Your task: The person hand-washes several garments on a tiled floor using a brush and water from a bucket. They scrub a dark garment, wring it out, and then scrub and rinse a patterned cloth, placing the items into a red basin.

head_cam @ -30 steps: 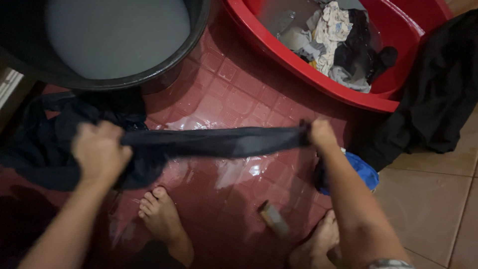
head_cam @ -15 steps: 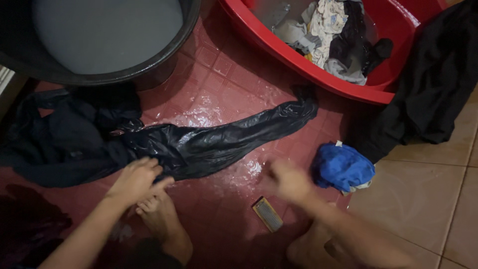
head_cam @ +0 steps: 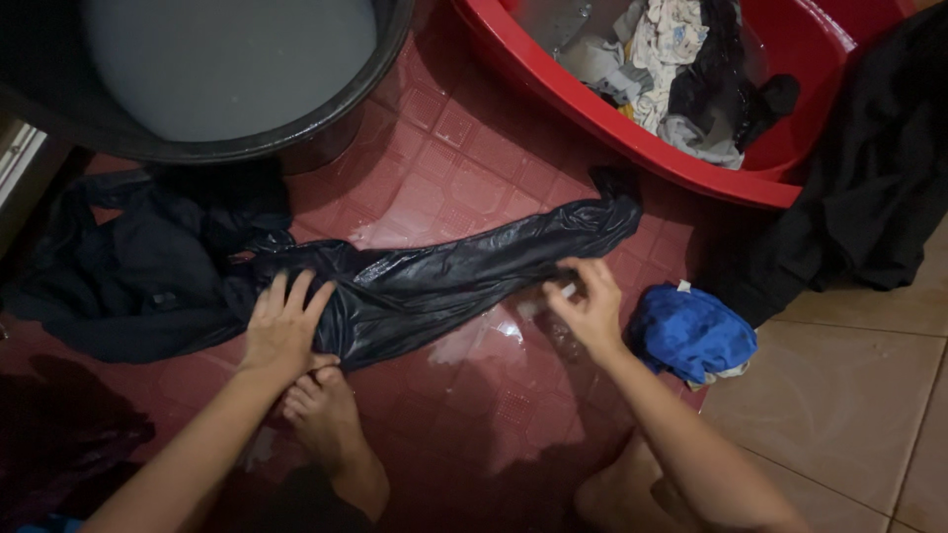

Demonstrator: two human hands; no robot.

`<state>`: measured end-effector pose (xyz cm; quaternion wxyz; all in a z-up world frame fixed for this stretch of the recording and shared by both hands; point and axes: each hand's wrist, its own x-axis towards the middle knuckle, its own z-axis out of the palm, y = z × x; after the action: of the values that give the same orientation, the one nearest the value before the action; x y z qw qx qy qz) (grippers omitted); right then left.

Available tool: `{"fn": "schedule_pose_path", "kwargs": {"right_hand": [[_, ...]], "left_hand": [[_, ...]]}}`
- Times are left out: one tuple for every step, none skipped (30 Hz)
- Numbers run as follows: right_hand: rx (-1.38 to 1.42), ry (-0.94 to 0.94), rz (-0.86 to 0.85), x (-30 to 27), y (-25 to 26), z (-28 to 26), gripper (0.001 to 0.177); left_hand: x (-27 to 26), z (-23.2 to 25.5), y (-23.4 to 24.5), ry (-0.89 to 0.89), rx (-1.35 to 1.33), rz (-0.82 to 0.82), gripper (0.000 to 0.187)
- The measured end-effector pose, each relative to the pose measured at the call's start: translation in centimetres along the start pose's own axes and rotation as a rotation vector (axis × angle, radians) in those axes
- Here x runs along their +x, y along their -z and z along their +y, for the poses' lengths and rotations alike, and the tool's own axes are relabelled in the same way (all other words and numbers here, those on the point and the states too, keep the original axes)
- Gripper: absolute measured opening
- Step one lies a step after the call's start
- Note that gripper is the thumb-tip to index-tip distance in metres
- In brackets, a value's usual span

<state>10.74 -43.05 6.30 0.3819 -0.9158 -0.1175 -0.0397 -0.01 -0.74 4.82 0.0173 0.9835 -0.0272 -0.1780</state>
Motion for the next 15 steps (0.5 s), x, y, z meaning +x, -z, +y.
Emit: {"fn": "schedule_pose_path", "kwargs": {"right_hand": [[0.188, -0.094, 0.031, 0.1, -0.8, -0.5, 0.033], [0.376, -0.189, 0.063, 0.0, -2.0, -1.0, 0.031], [0.564, -0.285, 0.096, -0.3, -3.4, -1.4, 0.03], [0.318, -0.093, 0.071, -0.9, -5.1, -1.9, 0.031], [0.074, 0.099, 0.046, -1.1, -6.8, -2.1, 0.034], [-0.016, 0.033, -0.078, -1.2, -8.2, -2.1, 0.038], [-0.107, -0.035, -0.206, -1.6, -9.6, -2.3, 0.042], [-0.127, -0.02, -0.129, -1.9, -10.6, -2.4, 0.042], [-0.144, -0.006, -0.051, -2.4, -11.7, -3.0, 0.042], [-0.16, 0.008, 0.027, -2.8, -12.8, -3.8, 0.042], [-0.014, -0.014, 0.044, -3.2, -13.7, -4.8, 0.04], [0.132, -0.036, 0.061, -3.7, -14.7, -6.2, 0.039], [0.034, 0.279, 0.117, -4.6, -15.8, -8.0, 0.041], [-0.067, 0.594, 0.167, -5.6, -17.1, -9.9, 0.044], [-0.013, 0.59, 0.025, -5.7, -18.0, -11.0, 0.042]], "left_hand": [[0.0, -0.1, -0.1, -0.036, 0.019, 0.063, 0.125], [-0.2, -0.4, -0.2, -0.071, 0.037, 0.127, 0.13], [-0.3, -0.4, -0.5, -0.109, 0.056, 0.19, 0.134], [-0.3, -0.4, -0.9, -0.104, 0.003, 0.159, 0.124], [-0.2, -0.5, -1.3, -0.095, -0.047, 0.131, 0.113], [0.0, -0.7, -1.7, -0.088, -0.097, 0.103, 0.102], [0.0, -0.7, -2.2, -0.068, -0.123, 0.089, 0.097], [0.1, -0.7, -2.7, -0.048, -0.149, 0.075, 0.091], [0.1, -0.9, -3.0, -0.028, -0.172, 0.06, 0.086], [0.2, -1.1, -3.3, -0.04, -0.172, 0.109, 0.094], [0.2, -1.0, -3.6, -0.054, -0.176, 0.158, 0.104], [0.3, -1.0, -3.7, -0.068, -0.18, 0.206, 0.114], [0.4, -1.0, -3.8, -0.049, -0.061, 0.205, 0.113], [0.5, -0.9, -3.7, -0.03, 0.058, 0.204, 0.112], [0.8, -0.6, -3.6, -0.01, 0.174, 0.21, 0.111]]}}
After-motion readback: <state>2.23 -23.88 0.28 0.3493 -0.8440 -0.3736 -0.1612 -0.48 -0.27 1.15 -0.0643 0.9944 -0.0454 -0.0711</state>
